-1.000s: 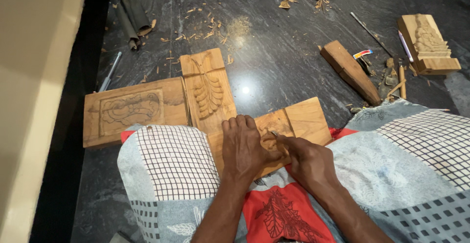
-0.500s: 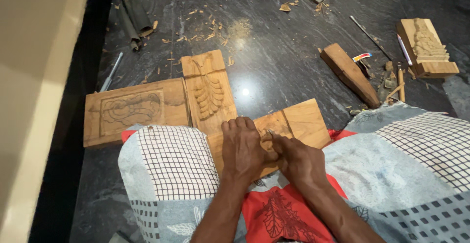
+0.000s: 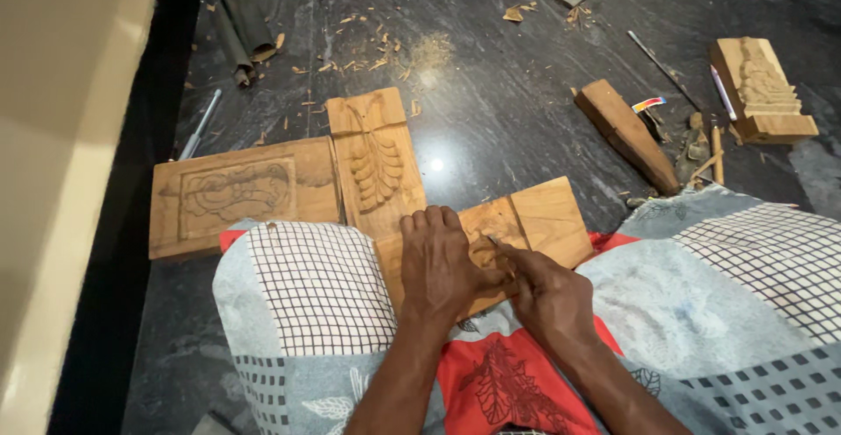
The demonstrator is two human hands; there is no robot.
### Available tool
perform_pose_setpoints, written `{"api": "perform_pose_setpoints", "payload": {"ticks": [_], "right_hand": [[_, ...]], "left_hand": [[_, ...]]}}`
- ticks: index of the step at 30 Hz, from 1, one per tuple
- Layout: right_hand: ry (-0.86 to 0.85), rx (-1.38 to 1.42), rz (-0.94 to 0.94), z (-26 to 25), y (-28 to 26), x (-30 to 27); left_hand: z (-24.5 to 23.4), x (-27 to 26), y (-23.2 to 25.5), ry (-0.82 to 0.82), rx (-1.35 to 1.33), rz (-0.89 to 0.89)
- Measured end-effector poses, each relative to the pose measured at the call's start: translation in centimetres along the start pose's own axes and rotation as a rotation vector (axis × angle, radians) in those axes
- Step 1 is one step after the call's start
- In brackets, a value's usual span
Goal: The person carves a floral design into a rectangular wooden block using a chisel and a wooden mallet. They hold the wood steady with one hand while striking the chisel with the mallet to shape the pattern.
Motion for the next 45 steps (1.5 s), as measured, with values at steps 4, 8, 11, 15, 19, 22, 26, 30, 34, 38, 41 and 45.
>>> {"api": "perform_pose_setpoints", "payload": {"ticks": [4, 8, 11, 15, 19, 22, 26, 30, 34, 38, 41, 45], "right_hand": [[-0.010, 0.009, -0.049, -0.3, -0.2, -0.1], [-0.037, -0.009, -0.038, -0.2, -0.8, 0.0], [-0.058, -0.025, -0.041, -0.5, -1.3, 0.0], [-0.043, -0.010, -0.116, -1.1, -2.5, -0.1], [-0.008, -0.105, -0.149, -1.0, -2.8, 0.0], [-0.002, -0.104, -0.191, -0.7, -2.8, 0.0], [0.014, -0.121, -0.177, 0.4, -2.5, 0.2], [0.082, -0.149, -0.143, 0.6, -2.3, -0.1], [0.191, -0.026, -0.194, -1.2, -2.4, -0.9], [0.157, -0.153, -0.204, -1.3, -2.2, -1.1], [0.125, -0.167, -0.231, -1.2, -2.7, -1.3], [0.077, -0.070, -0.264, -1.4, -3.4, -1.5]], "left_hand": [[0.3, 0.2, 0.0, -0.046, 0.016, -0.011], [0.1, 0.1, -0.1, -0.054, 0.016, -0.007], [0.2, 0.1, 0.0, -0.064, 0.023, -0.011], [0.0, 0.2, 0.1, -0.069, 0.060, -0.007], [0.1, 0.1, 0.1, -0.124, 0.053, -0.021], [-0.2, 0.1, 0.1, -0.117, 0.046, -0.012], [0.3, 0.1, -0.1, -0.188, 0.046, -0.035], [-0.4, 0.1, 0.1, -0.123, 0.041, -0.019], [-1.2, 0.0, -0.1, -0.035, 0.046, -0.012], [-0.9, -0.1, -0.3, -0.017, -0.012, -0.018], [-0.9, -0.3, -0.4, -0.012, -0.035, -0.013], [-1.2, -0.2, -0.4, 0.013, -0.031, 0.003]]}}
Point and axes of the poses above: each hand's wrist, its own x-axis towards the middle knuckle, its own z-axis out of the palm, y = z × x, the point moved 9 cm from there along x, towards the middle knuckle, and after that the axes turned 15 degrees about z, right-handed, at the moved point
